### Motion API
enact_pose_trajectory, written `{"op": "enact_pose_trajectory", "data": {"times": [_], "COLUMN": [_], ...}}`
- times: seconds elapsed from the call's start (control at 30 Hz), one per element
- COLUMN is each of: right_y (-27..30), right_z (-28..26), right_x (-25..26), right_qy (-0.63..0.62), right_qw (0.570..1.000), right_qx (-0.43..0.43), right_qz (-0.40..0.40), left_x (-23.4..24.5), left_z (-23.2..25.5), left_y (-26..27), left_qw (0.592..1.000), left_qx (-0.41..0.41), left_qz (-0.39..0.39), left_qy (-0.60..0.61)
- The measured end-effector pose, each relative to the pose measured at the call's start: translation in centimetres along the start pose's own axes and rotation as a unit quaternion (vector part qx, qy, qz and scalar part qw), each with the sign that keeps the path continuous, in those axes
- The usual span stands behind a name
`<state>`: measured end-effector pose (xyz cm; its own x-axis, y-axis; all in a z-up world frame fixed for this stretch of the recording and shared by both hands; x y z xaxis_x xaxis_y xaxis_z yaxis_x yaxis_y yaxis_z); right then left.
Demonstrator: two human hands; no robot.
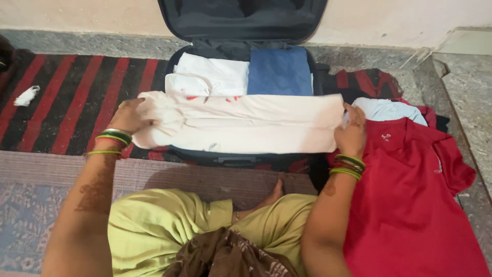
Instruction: The person unzips a suitcase, opens the lid, and rearranges clothing items including a red shirt and a white shirt before folding and placing a pair of blue pants inside.
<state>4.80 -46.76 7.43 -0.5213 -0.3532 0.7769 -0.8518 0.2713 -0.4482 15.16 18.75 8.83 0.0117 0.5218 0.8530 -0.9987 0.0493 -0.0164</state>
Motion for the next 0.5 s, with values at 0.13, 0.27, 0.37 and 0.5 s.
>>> {"op": "enact_pose_trajectory", "data": {"times": [0.13,0.27,0.37,0.5], "right_y": [0.0,0.4,1.6,3.2], "right_z": [-0.4,-5.0,-10.0,-12.6], "right_x": [-1.0,-4.4,-8.9,-12.8], "right_qy": [0.162,0.089,0.142,0.173], "right_qw": [0.985,0.991,0.974,0.950], "right_qx": [-0.030,0.060,0.177,0.077], "right_qz": [0.041,0.083,0.025,-0.249], "left_x": [-1.4,-7.2,-10.0,-11.8], "left_z": [4.7,8.7,11.7,11.5], "left_y": [2.9,3.6,4.0,3.6], "left_qw": [0.978,0.977,0.972,0.988], "left_qx": [-0.139,-0.152,-0.202,-0.146], "left_qz": [0.133,0.032,0.040,-0.023], "left_qy": [-0.083,-0.145,-0.114,-0.051]}}
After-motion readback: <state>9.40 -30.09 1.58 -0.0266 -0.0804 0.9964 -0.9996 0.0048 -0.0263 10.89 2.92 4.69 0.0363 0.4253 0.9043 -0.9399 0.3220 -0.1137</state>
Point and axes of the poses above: each hand's wrist, its own y-axis away from the middle knuckle, its own x-axis out of the back of the hand, z = x × y, the point moved 7 cm from there along -y, towards the middle knuckle, and after that the axes turned 15 degrees about y, right-handed, at the moved point
